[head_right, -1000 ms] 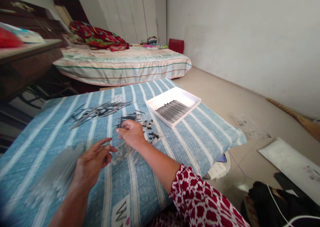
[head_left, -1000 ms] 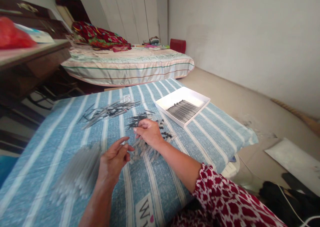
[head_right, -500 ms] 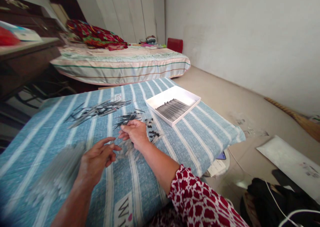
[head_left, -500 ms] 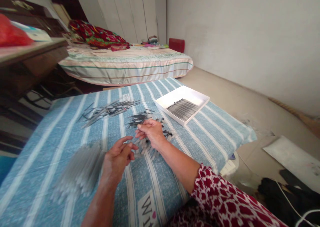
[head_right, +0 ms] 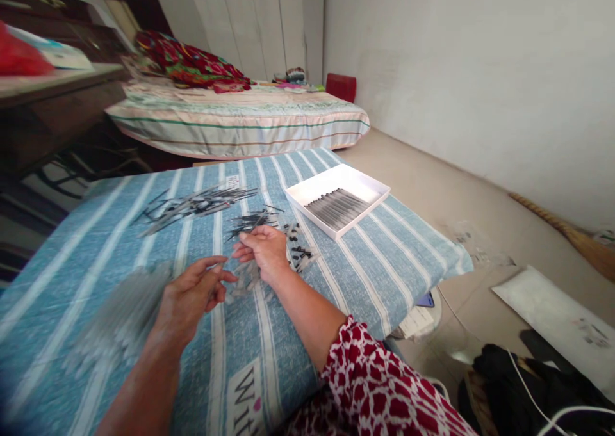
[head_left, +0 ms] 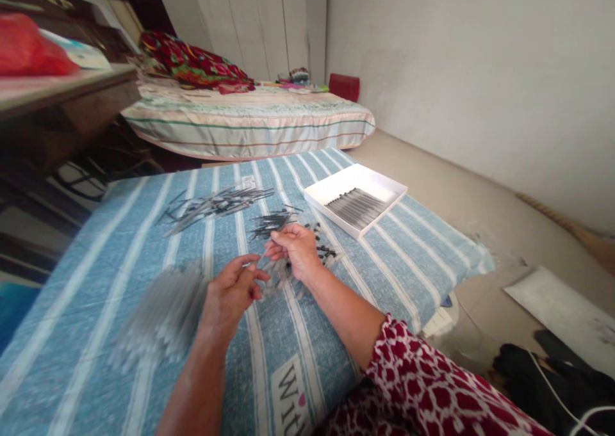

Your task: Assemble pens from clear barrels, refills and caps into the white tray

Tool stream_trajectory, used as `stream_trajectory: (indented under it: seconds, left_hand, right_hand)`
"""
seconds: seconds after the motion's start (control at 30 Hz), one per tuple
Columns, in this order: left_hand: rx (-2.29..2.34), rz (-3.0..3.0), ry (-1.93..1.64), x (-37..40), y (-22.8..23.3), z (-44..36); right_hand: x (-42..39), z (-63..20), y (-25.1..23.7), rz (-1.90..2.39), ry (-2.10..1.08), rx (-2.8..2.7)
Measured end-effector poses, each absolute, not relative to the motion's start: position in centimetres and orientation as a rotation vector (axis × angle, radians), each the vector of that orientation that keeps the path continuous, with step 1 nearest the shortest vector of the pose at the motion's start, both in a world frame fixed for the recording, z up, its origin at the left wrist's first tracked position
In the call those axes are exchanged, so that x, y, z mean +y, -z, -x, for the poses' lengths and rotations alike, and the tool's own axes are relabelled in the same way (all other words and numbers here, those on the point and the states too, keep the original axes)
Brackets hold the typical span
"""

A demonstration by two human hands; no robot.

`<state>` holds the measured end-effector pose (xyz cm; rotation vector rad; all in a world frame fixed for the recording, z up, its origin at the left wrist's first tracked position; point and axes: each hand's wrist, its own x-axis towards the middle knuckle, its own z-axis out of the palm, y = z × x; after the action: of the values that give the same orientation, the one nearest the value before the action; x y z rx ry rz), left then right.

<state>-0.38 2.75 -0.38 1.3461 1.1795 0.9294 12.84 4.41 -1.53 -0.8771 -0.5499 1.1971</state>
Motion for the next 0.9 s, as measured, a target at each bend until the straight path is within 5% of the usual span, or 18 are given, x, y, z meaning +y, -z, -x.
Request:
stream_trajectory:
  seconds: [0.9]
  left_hand:
    - [1.124, -1.386, -0.863, 2.2, 2.0, 1.5]
  right_hand:
    - [3.6, -12.3, 2.4, 0.867, -1.147, -0.621]
